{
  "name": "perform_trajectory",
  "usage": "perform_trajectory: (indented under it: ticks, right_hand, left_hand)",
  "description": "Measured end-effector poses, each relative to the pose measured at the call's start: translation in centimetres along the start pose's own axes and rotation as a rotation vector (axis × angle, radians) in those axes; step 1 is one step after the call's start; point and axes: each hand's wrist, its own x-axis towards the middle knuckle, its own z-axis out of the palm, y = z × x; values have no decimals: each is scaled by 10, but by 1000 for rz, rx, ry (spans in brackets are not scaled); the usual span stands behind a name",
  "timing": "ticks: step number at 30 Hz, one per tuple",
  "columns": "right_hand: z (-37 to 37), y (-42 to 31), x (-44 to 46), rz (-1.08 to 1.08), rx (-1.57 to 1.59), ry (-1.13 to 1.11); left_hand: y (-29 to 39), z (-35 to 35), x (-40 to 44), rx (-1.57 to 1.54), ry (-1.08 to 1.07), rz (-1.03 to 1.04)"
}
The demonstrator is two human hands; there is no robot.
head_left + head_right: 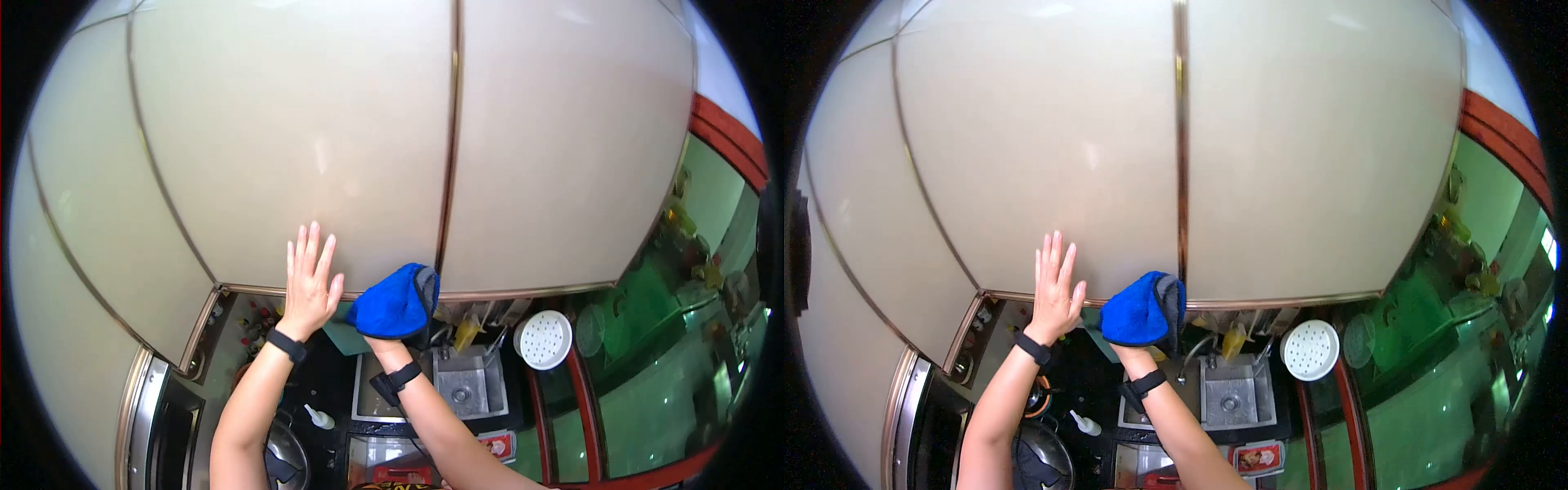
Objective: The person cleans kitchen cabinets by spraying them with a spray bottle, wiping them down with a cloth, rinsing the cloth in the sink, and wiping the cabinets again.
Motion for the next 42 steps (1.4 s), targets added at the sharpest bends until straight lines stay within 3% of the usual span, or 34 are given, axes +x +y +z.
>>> perform_trajectory:
  ticks: [1, 5, 11, 14, 16, 18, 20, 22, 23, 24, 27, 29, 30, 32, 36, 40, 42]
  right_hand:
    - [-6, -3, 10, -108, -228, -51]
    - [-33, 18, 95, 22, -32, -220]
    - [-165, -21, 341, -793, 59, 606]
    - [-200, -47, 462, -741, -61, 695]
    - [-224, -79, 500, -509, -57, 587]
    - [-228, -109, 514, -404, -249, 576]
    - [-225, -124, 505, -369, -299, 607]
    - [-193, -146, 492, -522, -400, 480]
    - [-177, -150, 490, -553, -480, 292]
    - [-149, -144, 473, -814, -287, 367]
    - [-95, -138, 382, -984, 367, -196]
    - [-73, -117, 306, -846, 164, -503]
    - [-58, -102, 270, -906, 26, -351]
    - [-39, -68, 203, -827, 293, -485]
    - [-60, -57, 122, -826, 256, -707]
    - [-100, -56, 129, -871, 201, -659]
    - [-132, -64, 162, -870, 101, -480]
  left_hand:
    - [-4, -6, -10, 4, -21, -30]
    - [-23, -42, -57, -7, -72, -141]
    - [-41, -96, -143, -65, -126, -340]
    - [-44, -112, -179, -95, -93, -461]
    - [-45, -121, -199, -124, -64, -526]
    - [-44, -126, -211, -120, -50, -601]
    - [-37, -129, -208, -140, -37, -620]
    - [-40, -126, -204, -178, -24, -625]
    - [-40, -124, -201, -170, -20, -610]
    - [-40, -120, -199, -162, -21, -593]
    - [-35, -115, -193, -185, -29, -566]
    - [-30, -112, -198, -189, -53, -573]
    - [-29, -110, -199, -181, -61, -566]
    - [-22, -113, -206, -196, -71, -574]
    - [-11, -133, -228, -203, -75, -603]
    - [-11, -166, -267, -144, -52, -770]
    - [-22, -167, -315, -486, 100, -1070]
